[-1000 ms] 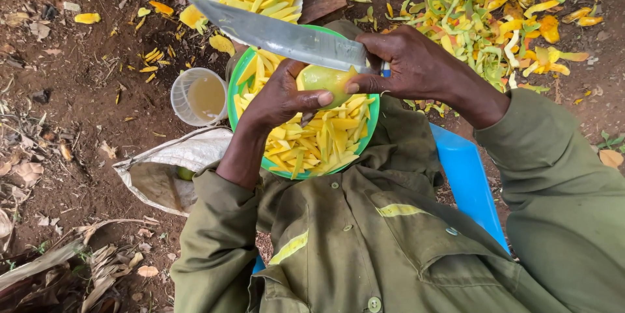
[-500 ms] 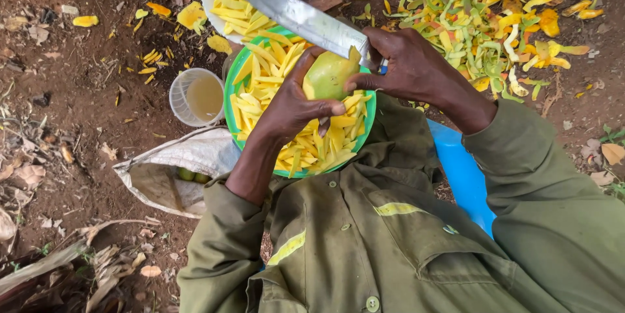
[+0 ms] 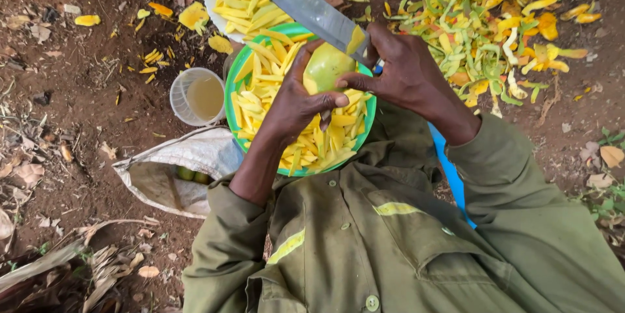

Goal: The person sits on a blue chair and uses a knife to peel a green mango, placing the peels on the ground and the sliced fruit into a green bowl. They briefly check a phone before continuing to peel and slice the mango.

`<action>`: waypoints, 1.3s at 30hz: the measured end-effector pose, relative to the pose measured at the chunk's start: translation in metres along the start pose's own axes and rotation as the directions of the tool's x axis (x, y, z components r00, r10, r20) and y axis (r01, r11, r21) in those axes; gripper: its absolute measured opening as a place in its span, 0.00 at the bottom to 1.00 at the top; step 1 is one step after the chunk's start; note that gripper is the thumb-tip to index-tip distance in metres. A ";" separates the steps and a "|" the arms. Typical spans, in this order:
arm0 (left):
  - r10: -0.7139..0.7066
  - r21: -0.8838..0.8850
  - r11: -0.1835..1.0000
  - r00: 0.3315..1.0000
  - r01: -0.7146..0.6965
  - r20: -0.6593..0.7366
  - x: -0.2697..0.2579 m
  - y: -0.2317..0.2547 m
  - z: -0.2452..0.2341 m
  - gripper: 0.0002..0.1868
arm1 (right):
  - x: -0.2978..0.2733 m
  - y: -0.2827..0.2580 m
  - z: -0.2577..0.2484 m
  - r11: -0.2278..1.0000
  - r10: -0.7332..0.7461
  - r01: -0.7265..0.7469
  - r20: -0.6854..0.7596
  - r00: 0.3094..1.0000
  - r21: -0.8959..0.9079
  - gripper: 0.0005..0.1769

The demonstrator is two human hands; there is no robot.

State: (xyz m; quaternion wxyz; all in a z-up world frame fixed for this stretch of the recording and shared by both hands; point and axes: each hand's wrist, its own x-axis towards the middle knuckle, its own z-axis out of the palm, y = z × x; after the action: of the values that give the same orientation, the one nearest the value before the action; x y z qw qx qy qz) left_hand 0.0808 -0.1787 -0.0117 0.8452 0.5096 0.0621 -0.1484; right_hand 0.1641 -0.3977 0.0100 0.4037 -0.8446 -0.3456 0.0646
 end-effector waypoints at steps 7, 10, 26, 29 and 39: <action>0.011 0.083 0.996 0.999 -0.016 0.053 0.003 0.007 -0.003 0.53 | -0.002 -0.003 -0.002 1.000 0.001 -0.001 0.026 1.000 0.016 0.34; 0.014 0.074 0.997 0.998 -0.018 0.055 0.008 -0.004 -0.005 0.53 | -0.005 -0.007 -0.001 0.999 0.044 -0.044 0.028 0.999 0.020 0.32; 0.071 0.072 0.995 0.992 -0.064 -0.101 -0.003 0.017 0.016 0.47 | -0.013 -0.009 0.027 0.999 0.022 -0.021 -0.035 0.999 0.044 0.25; 0.072 0.067 0.996 0.987 -0.063 -0.142 -0.003 0.010 0.015 0.48 | -0.012 -0.010 0.034 0.999 0.016 -0.015 -0.031 0.999 0.051 0.23; 0.122 -0.320 0.936 0.988 -0.145 -0.091 0.013 -0.033 -0.021 0.31 | -0.013 -0.015 0.026 0.964 0.075 -0.092 0.075 0.994 0.249 0.25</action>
State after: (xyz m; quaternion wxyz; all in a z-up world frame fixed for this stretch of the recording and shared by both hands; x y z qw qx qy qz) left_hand 0.0838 -0.1776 -0.0531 0.9231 0.3710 0.0804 -0.0606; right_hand 0.1364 -0.3829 0.0019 0.4933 -0.7976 -0.3117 0.1525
